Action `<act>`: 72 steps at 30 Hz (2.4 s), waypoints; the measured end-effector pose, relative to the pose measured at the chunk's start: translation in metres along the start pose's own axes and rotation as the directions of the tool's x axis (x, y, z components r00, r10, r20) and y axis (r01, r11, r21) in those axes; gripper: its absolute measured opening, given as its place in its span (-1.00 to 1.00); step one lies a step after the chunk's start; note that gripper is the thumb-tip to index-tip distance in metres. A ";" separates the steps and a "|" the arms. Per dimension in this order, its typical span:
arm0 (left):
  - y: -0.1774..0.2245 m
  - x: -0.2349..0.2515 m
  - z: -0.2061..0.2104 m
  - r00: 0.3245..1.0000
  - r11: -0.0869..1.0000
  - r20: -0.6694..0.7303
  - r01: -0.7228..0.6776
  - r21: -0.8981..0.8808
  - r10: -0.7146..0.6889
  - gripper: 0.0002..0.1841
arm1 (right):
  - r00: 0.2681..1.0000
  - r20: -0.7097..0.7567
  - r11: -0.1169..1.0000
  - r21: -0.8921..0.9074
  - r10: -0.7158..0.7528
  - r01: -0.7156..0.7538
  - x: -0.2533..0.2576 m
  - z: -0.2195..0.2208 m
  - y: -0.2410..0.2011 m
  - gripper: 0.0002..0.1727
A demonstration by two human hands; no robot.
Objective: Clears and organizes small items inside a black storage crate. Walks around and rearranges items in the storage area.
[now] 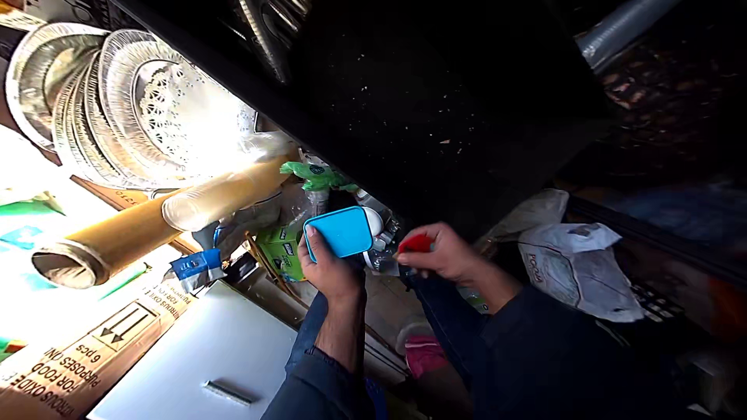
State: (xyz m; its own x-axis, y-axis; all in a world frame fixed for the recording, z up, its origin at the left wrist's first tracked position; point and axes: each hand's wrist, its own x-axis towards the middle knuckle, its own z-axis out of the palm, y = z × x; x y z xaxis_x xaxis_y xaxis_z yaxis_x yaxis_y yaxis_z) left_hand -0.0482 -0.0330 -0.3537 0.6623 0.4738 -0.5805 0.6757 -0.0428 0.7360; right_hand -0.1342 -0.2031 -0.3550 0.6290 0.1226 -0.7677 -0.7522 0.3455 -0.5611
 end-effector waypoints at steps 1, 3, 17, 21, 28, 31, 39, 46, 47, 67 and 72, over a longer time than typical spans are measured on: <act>-0.009 -0.007 -0.005 1.000 0.999 -0.007 -0.008 0.032 0.008 -0.65 | 0.993 -0.106 0.998 -0.028 0.056 -0.060 -0.008 0.013 0.024 -0.83; -0.026 -0.021 -0.018 1.000 0.993 0.006 -0.025 0.112 0.024 -0.65 | 0.923 -0.373 0.988 -0.071 0.098 -0.133 -0.008 0.034 0.076 -0.78; -0.015 -0.092 -0.082 0.930 0.868 0.364 -0.227 0.441 0.057 -0.58 | 0.772 -0.590 0.877 0.472 0.237 0.092 -0.086 0.031 0.109 -0.68; -0.005 -0.102 -0.082 0.883 0.781 0.458 -0.360 0.511 0.107 -0.53 | 0.752 -0.577 0.768 0.622 0.318 0.152 -0.106 0.034 0.107 -0.68; -0.001 -0.125 -0.070 0.773 0.833 0.632 -0.313 0.457 -0.057 -0.56 | 0.844 -0.534 0.772 0.555 0.046 0.309 -0.172 0.021 0.084 -0.76; 0.004 -0.154 -0.055 0.739 0.916 0.623 -0.023 0.401 -0.254 -0.55 | 0.818 -0.566 0.622 0.677 0.100 0.393 -0.210 0.000 0.077 -0.77; 0.056 -0.225 -0.009 0.379 0.910 0.830 0.231 0.343 -0.409 -0.46 | 0.840 -0.472 0.500 0.677 -0.268 0.540 -0.308 -0.035 0.037 -0.71; 0.062 -0.256 0.012 0.435 0.895 0.840 -0.145 0.421 -0.325 -0.52 | 0.683 -0.519 0.855 -0.247 -0.514 0.456 -0.320 -0.033 0.003 0.06; 0.061 -0.260 0.010 0.432 0.884 0.837 -0.161 0.439 -0.337 -0.54 | 0.682 -0.518 0.847 -0.423 -0.517 0.321 -0.320 -0.030 0.001 0.18; 0.101 -0.396 0.079 -0.153 0.854 0.988 -0.509 -0.107 0.033 -0.27 | -0.259 -0.900 0.795 -0.433 -0.352 0.424 -0.384 -0.191 -0.020 -0.17; 0.081 -0.365 0.038 -0.033 0.840 0.991 -0.536 0.089 -0.126 -0.31 | -0.187 -0.960 0.936 -0.253 -0.210 0.246 -0.384 -0.203 -0.038 0.09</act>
State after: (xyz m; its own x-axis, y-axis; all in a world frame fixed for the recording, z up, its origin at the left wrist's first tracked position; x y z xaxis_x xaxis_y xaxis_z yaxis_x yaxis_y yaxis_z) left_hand -0.2224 -0.2429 -0.0954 0.2139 -0.8824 -0.4190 0.2411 -0.3679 0.8981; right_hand -0.3873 -0.4518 -0.1015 -0.1477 -0.9884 -0.0356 -0.5987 0.1180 -0.7923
